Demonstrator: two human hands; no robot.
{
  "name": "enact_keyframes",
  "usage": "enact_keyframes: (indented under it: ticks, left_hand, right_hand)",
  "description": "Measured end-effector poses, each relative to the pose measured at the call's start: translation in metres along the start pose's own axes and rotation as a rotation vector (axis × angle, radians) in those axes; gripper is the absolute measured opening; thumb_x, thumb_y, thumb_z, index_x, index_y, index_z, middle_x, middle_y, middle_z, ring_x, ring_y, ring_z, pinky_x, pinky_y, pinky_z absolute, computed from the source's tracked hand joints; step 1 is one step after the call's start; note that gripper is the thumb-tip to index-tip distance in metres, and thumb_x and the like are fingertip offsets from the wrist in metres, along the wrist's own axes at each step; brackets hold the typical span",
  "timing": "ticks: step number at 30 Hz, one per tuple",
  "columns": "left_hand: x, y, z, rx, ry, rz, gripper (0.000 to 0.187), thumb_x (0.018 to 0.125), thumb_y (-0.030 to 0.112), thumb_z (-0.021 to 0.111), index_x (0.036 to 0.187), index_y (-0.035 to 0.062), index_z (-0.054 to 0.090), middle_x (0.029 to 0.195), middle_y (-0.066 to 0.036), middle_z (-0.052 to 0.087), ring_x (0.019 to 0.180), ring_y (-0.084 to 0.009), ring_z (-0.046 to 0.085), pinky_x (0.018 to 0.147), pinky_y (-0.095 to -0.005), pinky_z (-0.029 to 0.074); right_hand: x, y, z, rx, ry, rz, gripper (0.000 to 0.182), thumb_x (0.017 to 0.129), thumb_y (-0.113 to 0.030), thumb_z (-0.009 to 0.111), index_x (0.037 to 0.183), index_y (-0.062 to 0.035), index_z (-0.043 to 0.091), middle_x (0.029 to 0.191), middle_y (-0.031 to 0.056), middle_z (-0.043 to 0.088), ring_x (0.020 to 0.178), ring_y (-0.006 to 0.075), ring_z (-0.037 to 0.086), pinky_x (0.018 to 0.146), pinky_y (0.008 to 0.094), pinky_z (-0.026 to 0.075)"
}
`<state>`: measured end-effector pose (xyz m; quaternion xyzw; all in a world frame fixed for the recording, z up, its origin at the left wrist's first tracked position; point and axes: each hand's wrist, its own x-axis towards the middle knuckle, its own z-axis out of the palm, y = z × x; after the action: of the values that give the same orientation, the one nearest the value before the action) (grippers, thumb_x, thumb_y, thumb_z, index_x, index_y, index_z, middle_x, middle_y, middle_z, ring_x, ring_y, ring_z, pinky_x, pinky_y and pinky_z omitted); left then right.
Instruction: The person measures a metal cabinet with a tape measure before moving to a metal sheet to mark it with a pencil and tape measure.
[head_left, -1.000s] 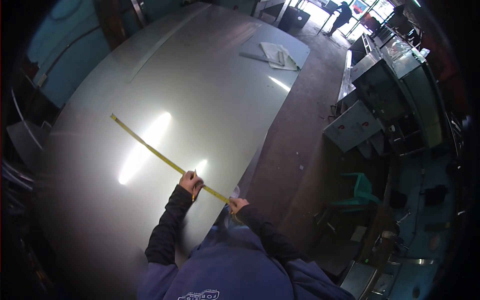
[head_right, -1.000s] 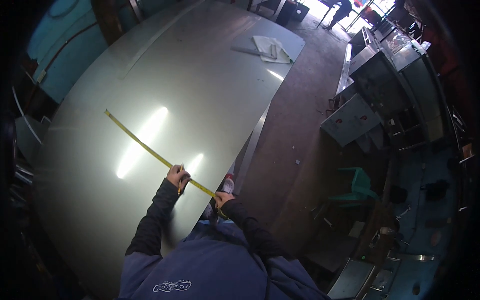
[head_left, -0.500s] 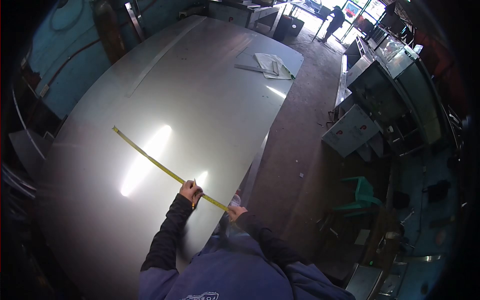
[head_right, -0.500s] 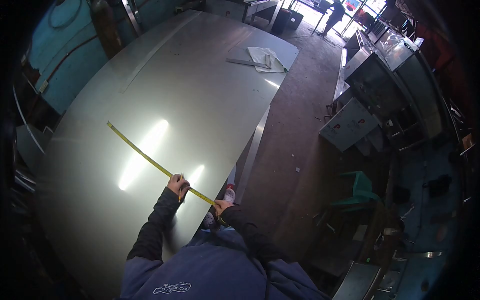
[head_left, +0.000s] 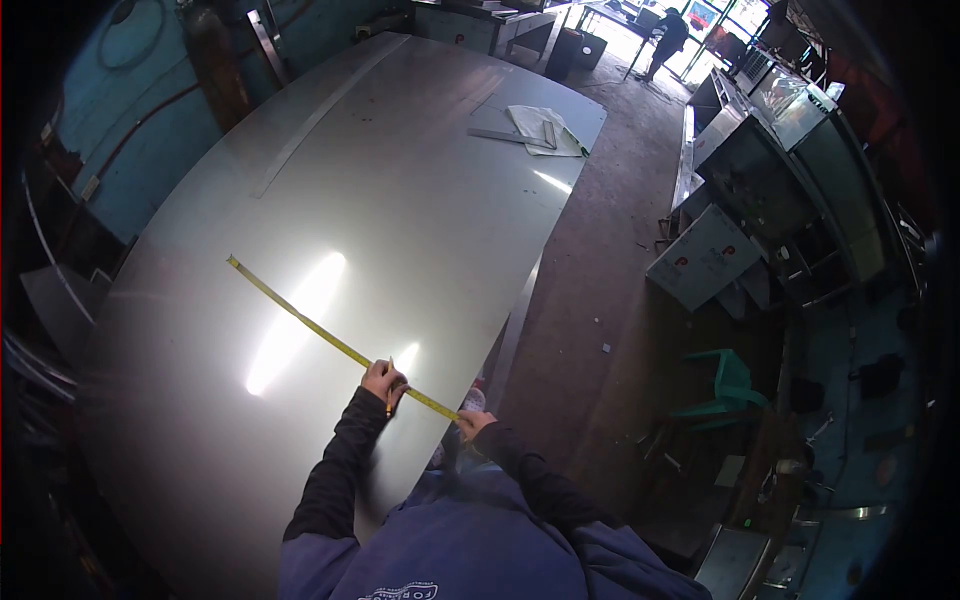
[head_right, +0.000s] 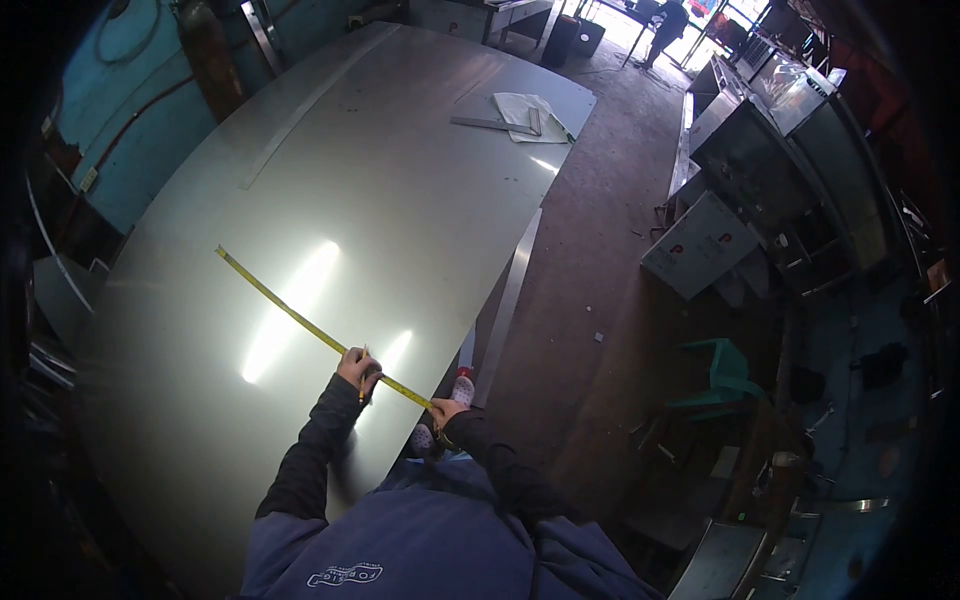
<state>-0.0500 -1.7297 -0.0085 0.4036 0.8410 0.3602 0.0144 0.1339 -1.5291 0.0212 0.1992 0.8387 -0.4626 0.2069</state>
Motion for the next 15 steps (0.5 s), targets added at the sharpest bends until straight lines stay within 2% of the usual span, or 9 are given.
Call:
enact_keyframes:
  ticks: [5,7,15]
  left_hand:
    - [-0.0001,0.0032,-0.0029,-0.008,0.002,0.009,0.022,0.071,0.023,0.077,0.086,0.0121,0.064,0.092,-0.013,0.054,0.089,-0.0326,0.054,0.075,-0.0429,0.048]
    - [0.0003,0.0034,-0.0031,-0.029,-0.018,-0.010,0.022,0.071,0.018,0.077,0.086,0.0097,0.064,0.092,-0.015,0.055,0.090,-0.0341,0.054,0.078,-0.0431,0.047]
    - [0.0000,-0.0001,0.0010,-0.018,0.003,-0.008,0.022,0.070,0.019,0.078,0.085,0.0111,0.065,0.092,-0.013,0.055,0.089,-0.0330,0.055,0.077,-0.0427,0.048]
  right_hand:
    - [0.0023,0.0070,0.0043,-0.015,0.030,-0.030,0.025,0.093,-0.027,0.051,0.104,-0.0087,0.064,0.074,0.0076,0.069,0.069,0.0227,0.068,0.064,0.0358,0.054]
    - [0.0029,0.0071,0.0042,-0.011,0.020,-0.030,0.025,0.093,-0.027,0.051,0.104,-0.0088,0.064,0.074,0.0075,0.069,0.068,0.0226,0.068,0.064,0.0357,0.054]
    - [0.0007,0.0033,0.0017,0.002,-0.006,-0.003,0.025,0.094,-0.028,0.051,0.103,-0.0084,0.064,0.075,0.0081,0.069,0.069,0.0234,0.068,0.064,0.0367,0.053]
